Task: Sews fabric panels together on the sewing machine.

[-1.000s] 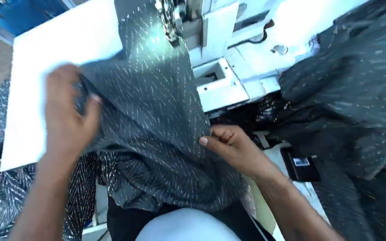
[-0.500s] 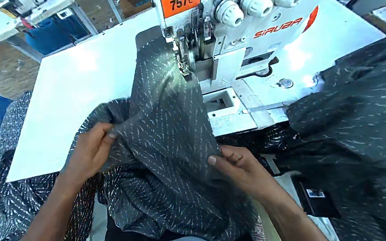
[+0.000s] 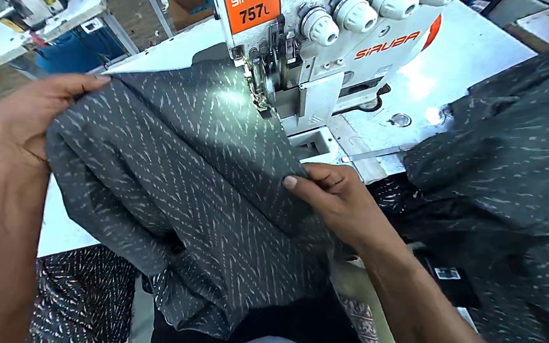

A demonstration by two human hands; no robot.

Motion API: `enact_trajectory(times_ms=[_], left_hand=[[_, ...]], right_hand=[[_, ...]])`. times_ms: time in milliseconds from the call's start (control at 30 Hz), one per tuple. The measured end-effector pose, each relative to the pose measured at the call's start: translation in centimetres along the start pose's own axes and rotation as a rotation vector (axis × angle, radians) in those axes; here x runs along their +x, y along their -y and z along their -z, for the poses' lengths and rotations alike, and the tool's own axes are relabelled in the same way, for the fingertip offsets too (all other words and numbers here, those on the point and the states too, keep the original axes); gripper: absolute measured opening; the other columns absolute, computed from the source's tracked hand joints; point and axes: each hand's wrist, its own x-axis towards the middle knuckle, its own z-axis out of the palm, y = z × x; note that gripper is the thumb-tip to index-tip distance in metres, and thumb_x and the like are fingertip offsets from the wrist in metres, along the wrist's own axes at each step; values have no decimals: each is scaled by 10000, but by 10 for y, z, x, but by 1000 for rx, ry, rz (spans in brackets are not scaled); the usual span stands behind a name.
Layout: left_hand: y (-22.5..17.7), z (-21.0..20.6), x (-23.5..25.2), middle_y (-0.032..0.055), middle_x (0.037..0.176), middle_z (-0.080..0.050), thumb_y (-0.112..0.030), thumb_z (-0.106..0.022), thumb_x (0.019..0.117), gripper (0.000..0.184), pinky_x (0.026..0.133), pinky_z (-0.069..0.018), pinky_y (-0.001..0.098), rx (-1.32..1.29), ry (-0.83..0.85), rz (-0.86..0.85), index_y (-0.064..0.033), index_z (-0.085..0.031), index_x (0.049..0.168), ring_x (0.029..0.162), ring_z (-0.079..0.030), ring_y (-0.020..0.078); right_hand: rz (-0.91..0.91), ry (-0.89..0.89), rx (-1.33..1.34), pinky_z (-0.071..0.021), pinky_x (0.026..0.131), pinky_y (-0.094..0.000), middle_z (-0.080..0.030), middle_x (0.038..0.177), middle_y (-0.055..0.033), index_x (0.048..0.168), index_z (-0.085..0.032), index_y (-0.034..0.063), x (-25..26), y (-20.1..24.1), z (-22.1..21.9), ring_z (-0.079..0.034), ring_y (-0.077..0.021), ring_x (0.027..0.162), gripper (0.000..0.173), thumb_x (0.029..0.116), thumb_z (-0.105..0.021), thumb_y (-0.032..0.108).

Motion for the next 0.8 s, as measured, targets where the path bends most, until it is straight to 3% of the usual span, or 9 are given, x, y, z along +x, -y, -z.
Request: enact_trajectory(times_ms=[133,200,267,367,433,500,567,633,800], left_hand=[[-15,12,42,-119,804,-677,-232,-606,1009,64,611,-570,198,510,-253,-330,-216,-646,961,677,-641,-33],[-10,10,38,71,1100,-654,-310,-578,1028,328,805,-554,398,777,-287,-489,-87,-595,1267,892,-644,131],[5,-6,7,177,1451,-507,-415,-543,1038,572,938,-537,519,863,-260,-536,-79,-425,1485,1137,-632,272],[72,-20,-42,210,1583,-385,-521,-667,932,866,842,-567,598,913,-214,-361,-117,-291,1599,1094,-664,361],[128,-20,-50,275,1509,-423,-570,-750,855,984,812,-543,687,959,-174,-178,-80,-316,1589,1047,-662,435],[162,-20,-48,284,1396,-506,-590,-736,857,888,879,-485,739,1005,-207,-139,-16,-477,1483,1119,-612,475],[167,-21,-45,238,1106,-646,-461,-719,938,579,801,-511,677,985,-253,-200,1,-615,1273,934,-652,405],[165,-20,-46,124,785,-629,-360,-699,975,315,630,-496,560,968,-281,-272,-50,-660,1020,681,-609,284],[123,1,-59,130,783,-646,-337,-640,1004,344,617,-516,486,840,-402,-400,0,-664,1071,642,-602,206]], right_hand=[[41,-37,-10,-500,533,-229,-671,726,16,879,-737,94,15,-2,-5,-599,-61,604,163,992,-641,162],[40,-92,-8,-521,556,-225,-688,756,17,897,-748,96,16,-2,-5,-617,-60,631,148,987,-647,154],[27,-121,-48,-530,545,-229,-695,747,30,891,-759,117,14,0,-2,-626,-55,623,134,969,-662,165],[10,-24,-179,-497,486,-215,-666,693,89,830,-733,193,9,5,11,-602,-14,579,122,933,-686,238],[-30,107,-168,-536,516,-218,-682,727,83,890,-732,182,18,12,23,-630,-19,614,104,932,-702,273],[-71,176,-42,-500,543,-213,-642,717,47,923,-692,133,35,14,28,-592,-40,618,116,929,-700,248],[-103,188,65,-492,558,-201,-618,707,16,956,-667,95,51,12,27,-579,-55,617,101,938,-699,189],[-158,206,92,-544,578,-245,-659,753,-31,1003,-682,64,52,12,21,-628,-98,645,121,940,-708,164],[-226,266,194,-590,579,-230,-719,779,-44,961,-724,50,34,9,27,-679,-82,646,57,958,-688,94]])
